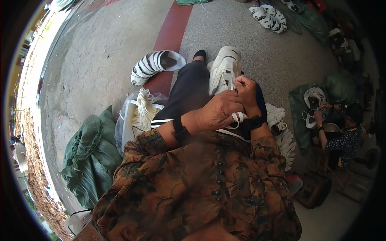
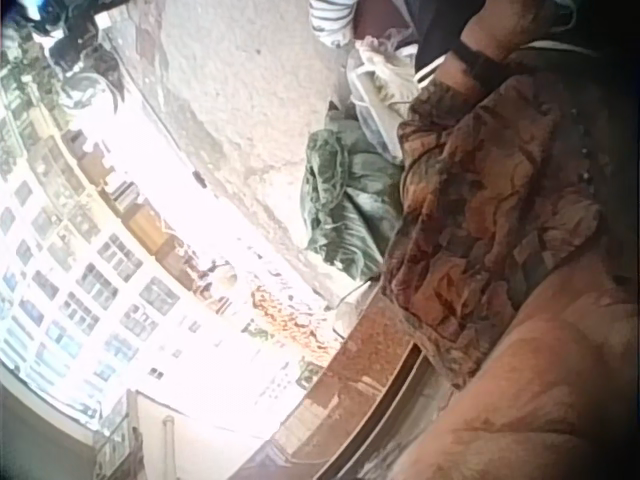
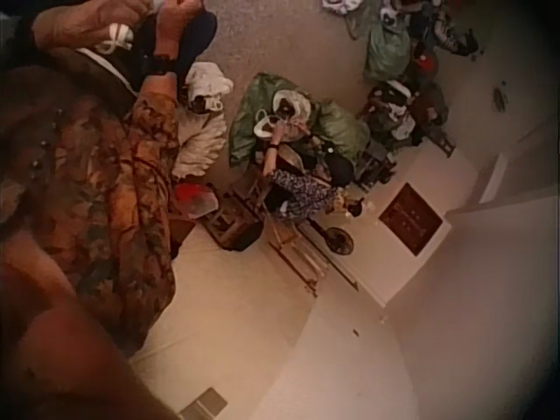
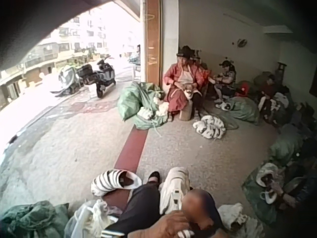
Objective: The person threads a white shoelace through the eyelets of a white sneaker held on their lap. They pull the lace tight and adjust the loops repeatedly to secure the lacing pattern.
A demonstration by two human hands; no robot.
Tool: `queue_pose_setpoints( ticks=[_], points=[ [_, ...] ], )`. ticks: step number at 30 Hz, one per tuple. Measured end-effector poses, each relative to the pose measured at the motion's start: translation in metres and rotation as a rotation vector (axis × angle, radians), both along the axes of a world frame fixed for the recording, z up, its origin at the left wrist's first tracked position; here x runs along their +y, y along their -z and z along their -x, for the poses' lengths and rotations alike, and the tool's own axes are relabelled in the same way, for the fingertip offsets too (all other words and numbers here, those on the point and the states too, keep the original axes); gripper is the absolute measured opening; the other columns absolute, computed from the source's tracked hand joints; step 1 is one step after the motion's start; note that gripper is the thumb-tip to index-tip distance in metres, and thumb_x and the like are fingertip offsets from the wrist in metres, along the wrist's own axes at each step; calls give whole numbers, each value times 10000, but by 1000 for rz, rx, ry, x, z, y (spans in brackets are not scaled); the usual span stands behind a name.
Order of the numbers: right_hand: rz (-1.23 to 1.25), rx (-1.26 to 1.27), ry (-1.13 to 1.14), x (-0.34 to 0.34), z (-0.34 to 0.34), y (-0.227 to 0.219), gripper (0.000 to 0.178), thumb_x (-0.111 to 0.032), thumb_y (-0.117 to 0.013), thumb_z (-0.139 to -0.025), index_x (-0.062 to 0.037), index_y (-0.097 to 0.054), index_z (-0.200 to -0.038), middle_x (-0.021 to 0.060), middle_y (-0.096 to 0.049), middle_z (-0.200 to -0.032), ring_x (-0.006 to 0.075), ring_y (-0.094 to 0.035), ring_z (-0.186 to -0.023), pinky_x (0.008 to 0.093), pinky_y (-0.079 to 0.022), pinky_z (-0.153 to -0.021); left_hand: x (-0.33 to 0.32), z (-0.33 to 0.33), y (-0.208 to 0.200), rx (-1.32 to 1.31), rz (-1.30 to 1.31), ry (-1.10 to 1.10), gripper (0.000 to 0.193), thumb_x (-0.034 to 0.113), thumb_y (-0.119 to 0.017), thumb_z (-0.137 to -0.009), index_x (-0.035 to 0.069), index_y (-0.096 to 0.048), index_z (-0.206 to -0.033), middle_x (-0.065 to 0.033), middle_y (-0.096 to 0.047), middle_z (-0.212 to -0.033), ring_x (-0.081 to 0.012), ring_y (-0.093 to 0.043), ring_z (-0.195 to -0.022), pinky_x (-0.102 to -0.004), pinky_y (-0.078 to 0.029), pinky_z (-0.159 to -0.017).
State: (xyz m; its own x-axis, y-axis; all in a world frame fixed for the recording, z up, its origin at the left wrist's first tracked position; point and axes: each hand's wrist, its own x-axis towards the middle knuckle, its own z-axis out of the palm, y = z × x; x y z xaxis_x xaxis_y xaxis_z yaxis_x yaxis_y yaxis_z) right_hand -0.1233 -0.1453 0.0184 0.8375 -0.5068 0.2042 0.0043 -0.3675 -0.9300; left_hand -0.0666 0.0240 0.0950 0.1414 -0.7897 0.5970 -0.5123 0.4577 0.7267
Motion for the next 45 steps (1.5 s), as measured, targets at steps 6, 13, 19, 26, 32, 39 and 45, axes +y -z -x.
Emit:
queue_pose_setpoints(
  ticks=[6, 13, 19, 26, 32, 39, 45],
  points=[
    [-42, -98, 86, -2, -5, -3, 123, -19, -608, -820, -5, -561, -707, -27, -506, -580, 34, -431, -534, 227, -372, -481, -2, 2, 1, -31, 111, 36, 152, 180, -629, -778, 37, -579, -771, -91, -554, -773, -316, -506, -767, -398, -413, -719],
    [265, -41, -7, 8, 6, -1, 47, 8, -607, -753, 27, -592, -794, 82, -576, -709, 124, -529, -603, 259, -426, -547, 1, -6, 2, -23, 87, 8, 156, 179, -639, -774, 37, -574, -772, -91, -542, -769, -316, -513, -774, -402, -420, -710],
    [483, -319, -91, 17, -3, 6, 249, 12, -583, -755, 15, -652, -995, 139, -619, -924, 194, -612, -752, 275, -483, -662, -2, -5, 2, -17, 97, -6, 158, 171, -641, -790, 34, -568, -757, -89, -524, -731, -306, -512, -768, -400, -414, -695],
    [248, -112, -112, 9, -10, 17, 204, 29, -583, -790, -6, -667, -974, 120, -626, -878, 150, -603, -739, 253, -478, -655, -5, -5, 5, -18, 128, -11, 177, 179, -638, -805, 37, -559, -736, -82, -515, -715, -297, -503, -732, -395, -409, -666],
    [-174, -85, 64, 6, -16, -2, 45, 34, -584, -785, -1, -612, -781, 56, -601, -742, 106, -524, -598, 238, -433, -569, -5, -4, 5, -15, 117, 9, 207, 201, -634, -816, 45, -544, -715, -76, -513, -714, -297, -505, -727, -394, -412, -657],
    [210, 107, 161, 5, 1, 11, 96, -26, -631, -741, 14, -612, -826, 108, -599, -710, 192, -563, -607, 282, -456, -585, -4, -6, 2, -17, 132, 1, 220, 211, -636, -812, 43, -536, -711, -83, -490, -702, -303, -504, -732, -403, -412, -661],
    [586, -250, -208, 28, -14, -20, 211, -131, -644, -712, -1, -655, -878, 139, -653, -837, 331, -629, -917, 366, -486, -804, 0, -10, 0, -18, 78, -25, 165, 167, -608, -821, 33, -552, -740, -103, -494, -744, -330, -515, -804, -428, -423, -739]
  ],
)
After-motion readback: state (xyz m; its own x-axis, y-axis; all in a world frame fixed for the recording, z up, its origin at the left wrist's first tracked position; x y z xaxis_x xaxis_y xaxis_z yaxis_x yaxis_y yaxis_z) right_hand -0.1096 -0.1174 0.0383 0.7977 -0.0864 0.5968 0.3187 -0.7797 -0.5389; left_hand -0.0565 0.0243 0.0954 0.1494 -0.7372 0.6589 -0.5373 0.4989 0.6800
